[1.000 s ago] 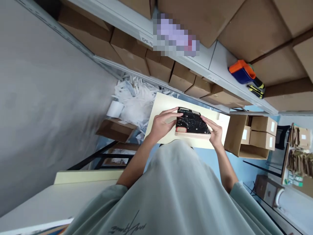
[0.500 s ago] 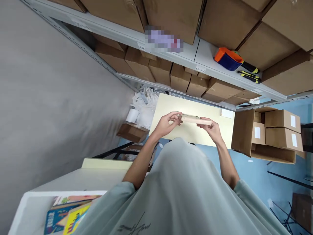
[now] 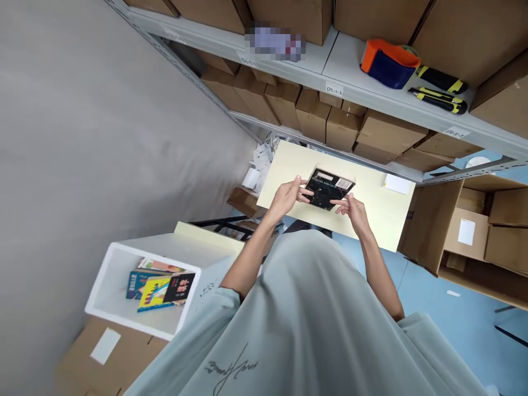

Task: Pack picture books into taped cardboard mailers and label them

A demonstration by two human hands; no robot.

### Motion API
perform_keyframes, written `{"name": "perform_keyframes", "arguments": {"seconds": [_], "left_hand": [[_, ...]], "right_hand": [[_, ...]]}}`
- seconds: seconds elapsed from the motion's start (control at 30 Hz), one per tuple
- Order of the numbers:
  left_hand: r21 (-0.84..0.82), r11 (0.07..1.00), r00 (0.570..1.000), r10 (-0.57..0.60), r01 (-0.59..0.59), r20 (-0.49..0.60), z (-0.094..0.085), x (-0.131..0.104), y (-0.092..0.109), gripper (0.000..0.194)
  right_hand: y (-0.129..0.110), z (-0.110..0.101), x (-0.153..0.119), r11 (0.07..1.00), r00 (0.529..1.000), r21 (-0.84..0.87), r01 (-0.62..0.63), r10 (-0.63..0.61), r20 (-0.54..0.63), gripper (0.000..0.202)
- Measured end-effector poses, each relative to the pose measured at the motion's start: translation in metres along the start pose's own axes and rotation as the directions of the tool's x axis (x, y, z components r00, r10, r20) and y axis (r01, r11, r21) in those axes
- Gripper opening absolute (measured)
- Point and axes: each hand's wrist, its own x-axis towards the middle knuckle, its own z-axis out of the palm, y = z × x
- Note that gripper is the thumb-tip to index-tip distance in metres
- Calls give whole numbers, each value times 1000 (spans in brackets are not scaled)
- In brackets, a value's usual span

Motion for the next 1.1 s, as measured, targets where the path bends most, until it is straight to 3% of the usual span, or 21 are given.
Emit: {"name": "perform_keyframes", "arguments": {"seconds": [0.13, 0.23, 0.33, 0.47, 0.63, 0.83, 0.97, 1.1], "left_hand": [[3, 997, 997, 72, -72, 33, 6, -5, -16, 73], [-11, 990, 986, 139, -138, 95, 5, -3, -34, 70], [-49, 989, 988, 143, -140, 60, -2, 3, -51, 75], [-44, 985, 986, 165, -166, -17, -23, 24, -70, 55], [-51, 994, 995, 93, -95, -43, -79, 69, -102, 49], [-30, 998, 986, -62, 58, -153, -150, 148, -140, 42], [-57, 995, 984, -89, 81, -152, -169, 203, -151, 33], [-77, 990, 984, -124, 114, -126, -175, 237, -160, 23]], "right_hand": [[7, -10, -2, 998, 999, -47, 36, -36, 15, 71], [19, -6, 4, 995, 995, -58, 83, -79, 66, 68], [30, 7, 12, 990, 994, -93, 102, -97, 59, 56], [39, 38, 30, 973, 994, -206, 107, -103, 29, 43], [54, 95, 73, 951, 999, -307, 45, -34, 41, 39], [70, 177, 156, 847, 998, -527, -67, 54, -40, 27], [79, 212, 214, 788, 990, -600, -140, 102, -97, 28], [89, 228, 251, 686, 979, -698, -204, 134, -154, 32]]}}
